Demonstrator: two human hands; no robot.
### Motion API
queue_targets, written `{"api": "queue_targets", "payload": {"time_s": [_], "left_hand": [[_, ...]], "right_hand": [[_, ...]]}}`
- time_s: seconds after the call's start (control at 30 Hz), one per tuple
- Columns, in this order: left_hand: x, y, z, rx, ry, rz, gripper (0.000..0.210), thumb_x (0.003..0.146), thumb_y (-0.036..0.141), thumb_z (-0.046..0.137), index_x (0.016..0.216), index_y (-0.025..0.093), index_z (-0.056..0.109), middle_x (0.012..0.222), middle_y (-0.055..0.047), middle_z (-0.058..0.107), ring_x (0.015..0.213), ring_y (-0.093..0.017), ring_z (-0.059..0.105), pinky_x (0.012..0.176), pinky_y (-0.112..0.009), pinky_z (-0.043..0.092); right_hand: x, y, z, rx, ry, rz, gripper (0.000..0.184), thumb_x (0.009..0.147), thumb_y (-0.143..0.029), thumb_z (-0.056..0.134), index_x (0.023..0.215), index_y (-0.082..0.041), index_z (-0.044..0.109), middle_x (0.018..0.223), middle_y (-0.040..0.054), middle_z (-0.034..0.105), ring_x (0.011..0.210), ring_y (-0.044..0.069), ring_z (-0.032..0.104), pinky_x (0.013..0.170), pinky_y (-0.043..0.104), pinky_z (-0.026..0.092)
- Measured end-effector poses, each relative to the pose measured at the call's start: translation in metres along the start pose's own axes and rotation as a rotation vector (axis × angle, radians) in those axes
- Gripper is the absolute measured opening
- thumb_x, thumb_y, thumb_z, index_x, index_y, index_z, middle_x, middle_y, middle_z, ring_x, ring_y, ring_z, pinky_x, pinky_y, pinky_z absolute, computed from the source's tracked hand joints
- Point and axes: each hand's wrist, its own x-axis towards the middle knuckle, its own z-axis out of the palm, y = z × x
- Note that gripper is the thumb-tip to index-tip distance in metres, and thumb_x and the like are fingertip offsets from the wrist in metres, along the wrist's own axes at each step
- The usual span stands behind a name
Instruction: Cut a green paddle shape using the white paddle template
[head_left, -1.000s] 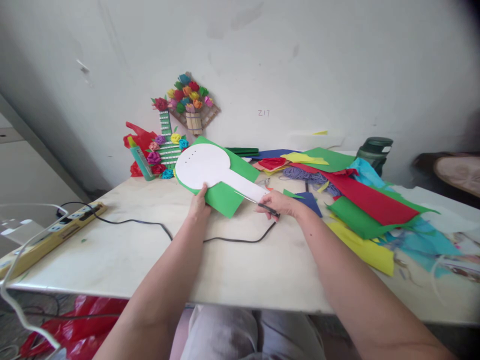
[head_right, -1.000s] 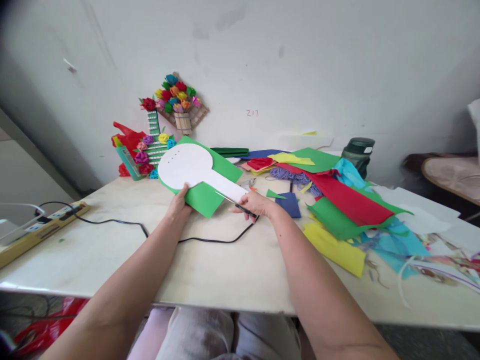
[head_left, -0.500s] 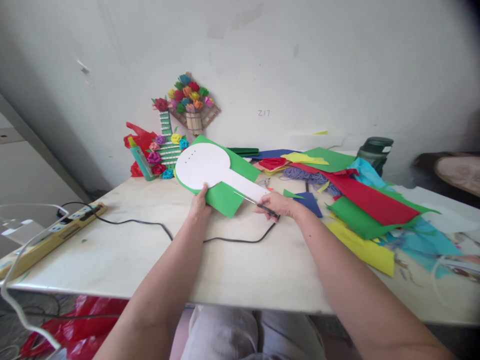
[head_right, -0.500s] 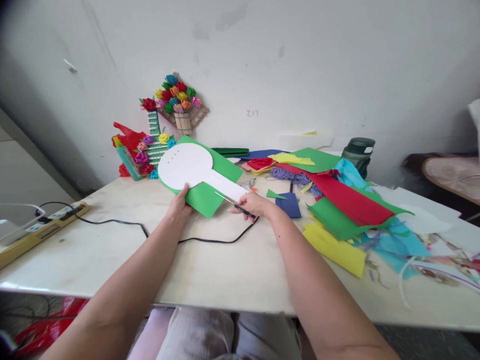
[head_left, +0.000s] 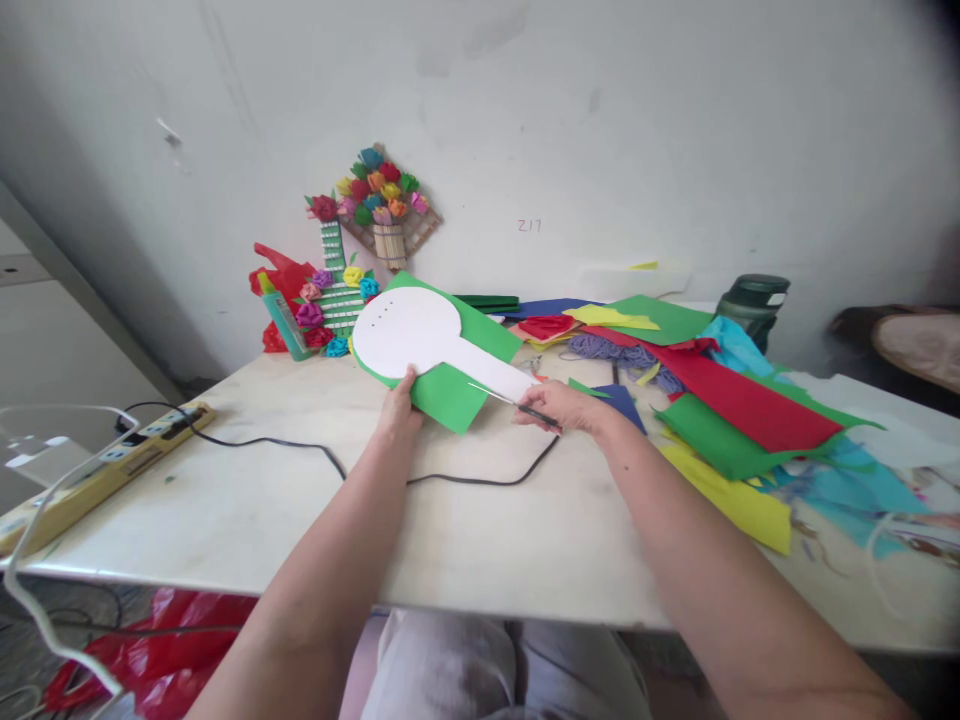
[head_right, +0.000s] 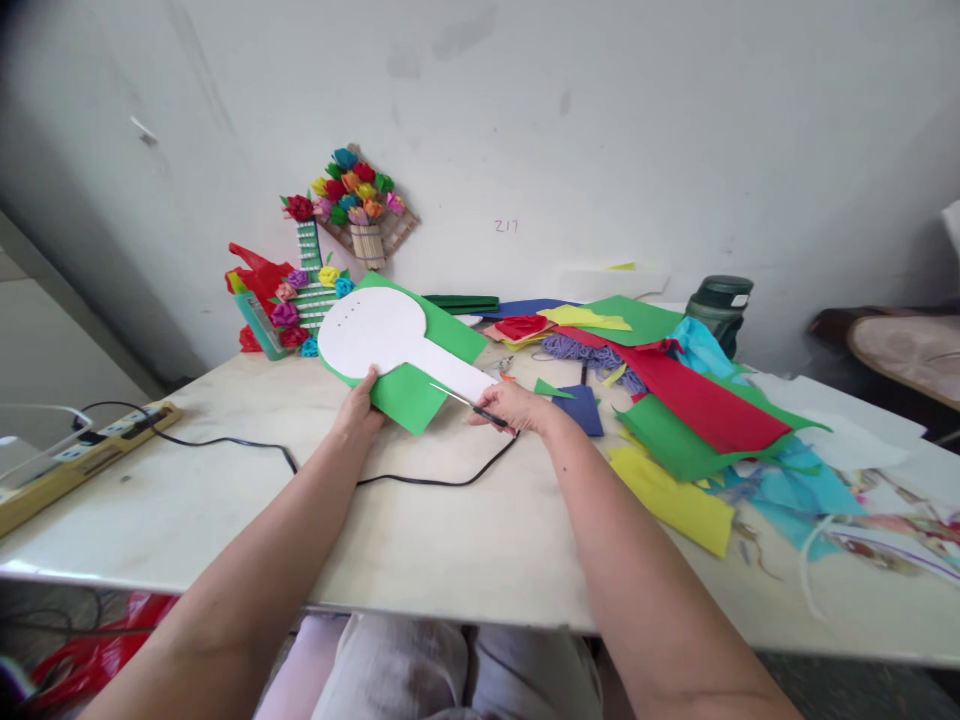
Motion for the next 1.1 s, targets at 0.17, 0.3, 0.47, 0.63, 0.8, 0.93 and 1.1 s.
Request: {"api": "queue_targets", "payload": {"time_s": [0.17,0.3,0.47,0.63,0.8,0.93,1.1], "left_hand": [[0.000,0.000,0.000,-0.006,-0.012,0.000,0.022,0.072,0.014,0.064,0.094,0.017,0.060,0.104,-0.008,0.066,0.111,-0.026,0.053,0.092,-0.045,0.044],[0.000,0.000,0.000,-0.007,-0.005,-0.010,0.023,0.071,0.014,0.065,0.094,0.017,0.061,0.104,-0.007,0.065,0.110,-0.026,0.053,0.092,-0.044,0.044],[0.000,-0.001,-0.001,0.002,-0.011,-0.011,0.026,0.069,0.014,0.067,0.094,0.017,0.060,0.104,-0.007,0.066,0.108,-0.025,0.055,0.092,-0.043,0.044],[-0.001,-0.003,-0.001,0.008,-0.053,0.004,0.027,0.070,0.014,0.066,0.097,0.017,0.061,0.105,-0.008,0.065,0.107,-0.025,0.056,0.092,-0.042,0.044],[0.000,-0.002,-0.001,0.022,-0.034,-0.009,0.031,0.070,0.016,0.067,0.100,0.018,0.061,0.105,-0.008,0.065,0.106,-0.024,0.056,0.091,-0.040,0.045],[0.002,-0.003,-0.002,0.006,-0.031,0.008,0.028,0.070,0.016,0.066,0.098,0.018,0.061,0.105,-0.008,0.065,0.107,-0.024,0.056,0.091,-0.042,0.045],[0.006,-0.003,-0.004,0.000,-0.027,0.002,0.025,0.070,0.016,0.066,0.094,0.018,0.061,0.106,-0.007,0.065,0.110,-0.026,0.053,0.091,-0.045,0.044]], "right_hand": [[0.002,0.004,-0.002,0.023,0.009,-0.044,0.037,0.059,-0.045,0.071,0.071,-0.012,0.060,0.041,-0.0070,0.044,0.032,0.003,0.036,0.033,0.017,0.031],[0.000,-0.001,0.001,0.034,-0.004,-0.019,0.038,0.058,-0.047,0.072,0.070,-0.013,0.058,0.041,-0.0069,0.045,0.033,0.004,0.038,0.033,0.016,0.033],[0.002,0.000,0.006,0.047,0.004,-0.005,0.041,0.057,-0.051,0.070,0.068,-0.014,0.055,0.040,-0.0065,0.046,0.033,0.004,0.039,0.032,0.017,0.033],[0.007,0.004,0.010,0.043,0.026,0.000,0.044,0.055,-0.054,0.071,0.068,-0.015,0.055,0.041,-0.0062,0.048,0.032,0.005,0.040,0.032,0.017,0.036],[0.008,0.002,0.012,0.042,0.041,-0.010,0.043,0.055,-0.053,0.071,0.066,-0.015,0.054,0.040,-0.0070,0.046,0.033,0.004,0.039,0.032,0.017,0.034],[0.009,0.003,0.012,0.050,0.051,-0.019,0.042,0.056,-0.052,0.070,0.067,-0.015,0.055,0.040,-0.0075,0.045,0.033,0.004,0.037,0.031,0.016,0.032],[0.011,0.005,0.010,0.063,0.067,-0.039,0.041,0.054,-0.049,0.072,0.069,-0.015,0.057,0.038,-0.0084,0.043,0.031,0.003,0.034,0.030,0.017,0.031]]}}
